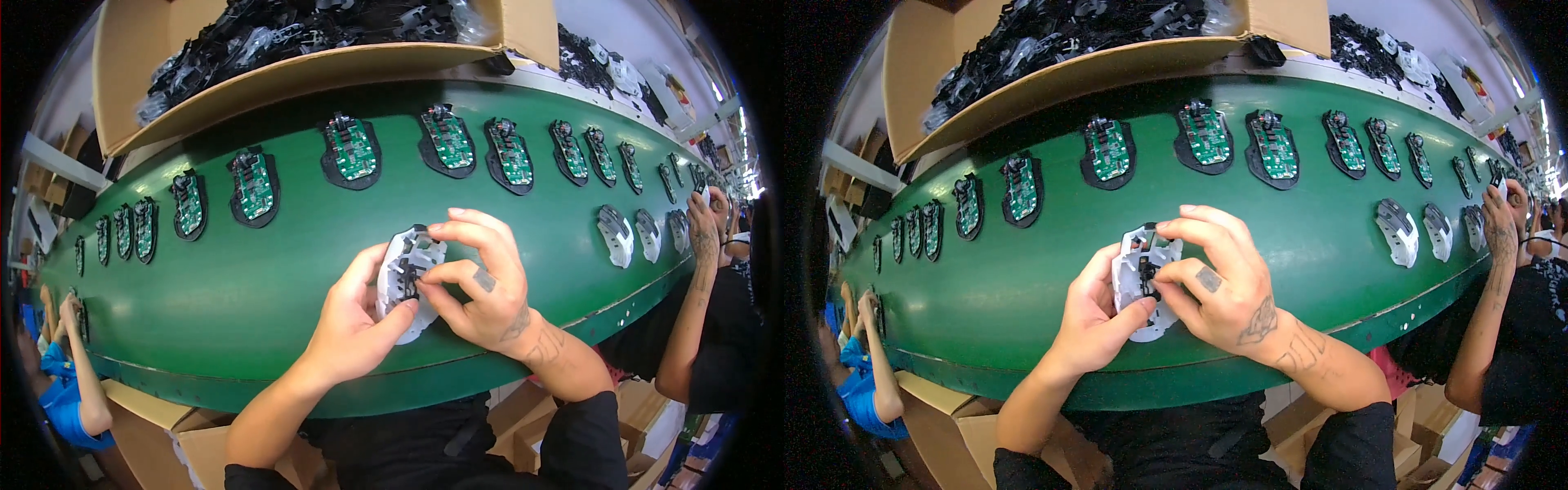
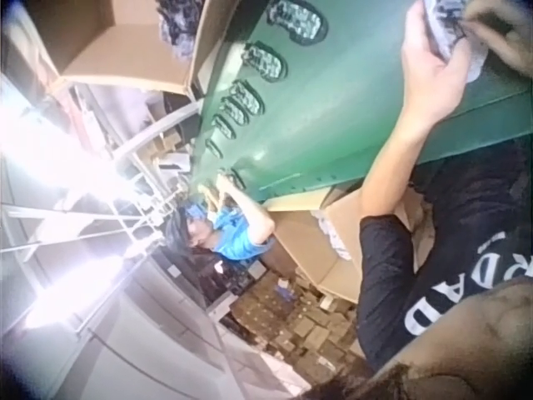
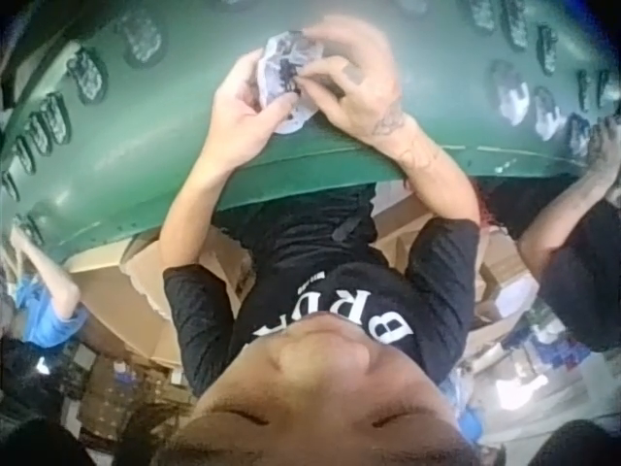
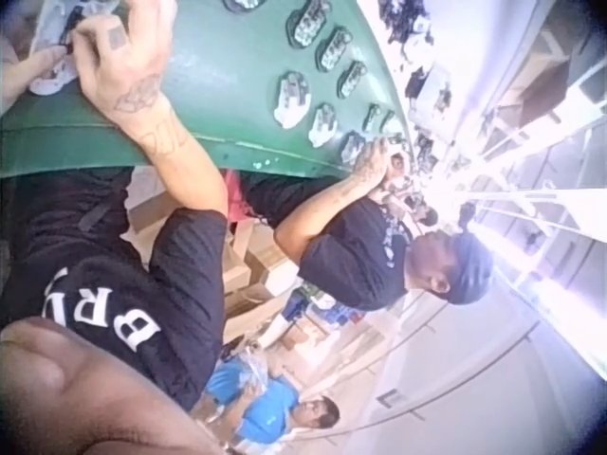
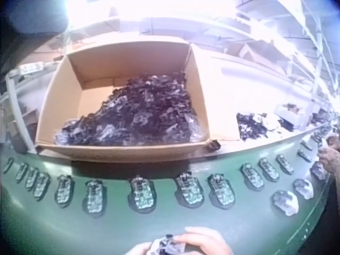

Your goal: The person assembles mouse casings by taking components from a box and the conveyor belt, fitting inner and outer shell pieces together by hand, and placing the assembled casings onto the conveyor belt.

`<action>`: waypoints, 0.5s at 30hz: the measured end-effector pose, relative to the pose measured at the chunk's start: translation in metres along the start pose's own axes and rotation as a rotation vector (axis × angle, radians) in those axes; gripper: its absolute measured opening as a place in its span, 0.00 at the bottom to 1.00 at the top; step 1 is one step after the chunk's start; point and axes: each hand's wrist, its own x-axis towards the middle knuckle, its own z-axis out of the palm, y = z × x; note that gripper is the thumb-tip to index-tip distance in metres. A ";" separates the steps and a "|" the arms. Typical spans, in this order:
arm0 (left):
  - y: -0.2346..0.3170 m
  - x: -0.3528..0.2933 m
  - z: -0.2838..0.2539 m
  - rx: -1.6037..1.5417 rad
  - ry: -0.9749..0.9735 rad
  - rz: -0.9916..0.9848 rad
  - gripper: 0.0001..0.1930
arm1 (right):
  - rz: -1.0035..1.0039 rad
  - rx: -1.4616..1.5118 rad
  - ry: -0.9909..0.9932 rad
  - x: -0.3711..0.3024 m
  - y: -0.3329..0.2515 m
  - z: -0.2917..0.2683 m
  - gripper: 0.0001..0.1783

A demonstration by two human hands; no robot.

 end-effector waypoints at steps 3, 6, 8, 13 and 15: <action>-0.002 0.001 0.003 -0.022 0.028 -0.003 0.28 | 0.015 -0.037 0.033 0.002 -0.002 0.004 0.13; -0.005 0.000 0.000 -0.008 0.031 0.013 0.29 | 0.035 -0.038 0.033 0.001 -0.004 0.008 0.11; -0.009 -0.001 0.001 0.001 0.041 0.032 0.28 | 0.033 -0.030 0.017 0.000 -0.006 0.008 0.09; -0.006 -0.003 0.002 0.074 0.069 -0.014 0.28 | 0.019 -0.023 -0.006 0.000 -0.006 0.009 0.11; -0.008 -0.003 0.003 0.104 0.120 0.084 0.28 | 0.021 -0.011 -0.023 0.002 -0.007 0.005 0.12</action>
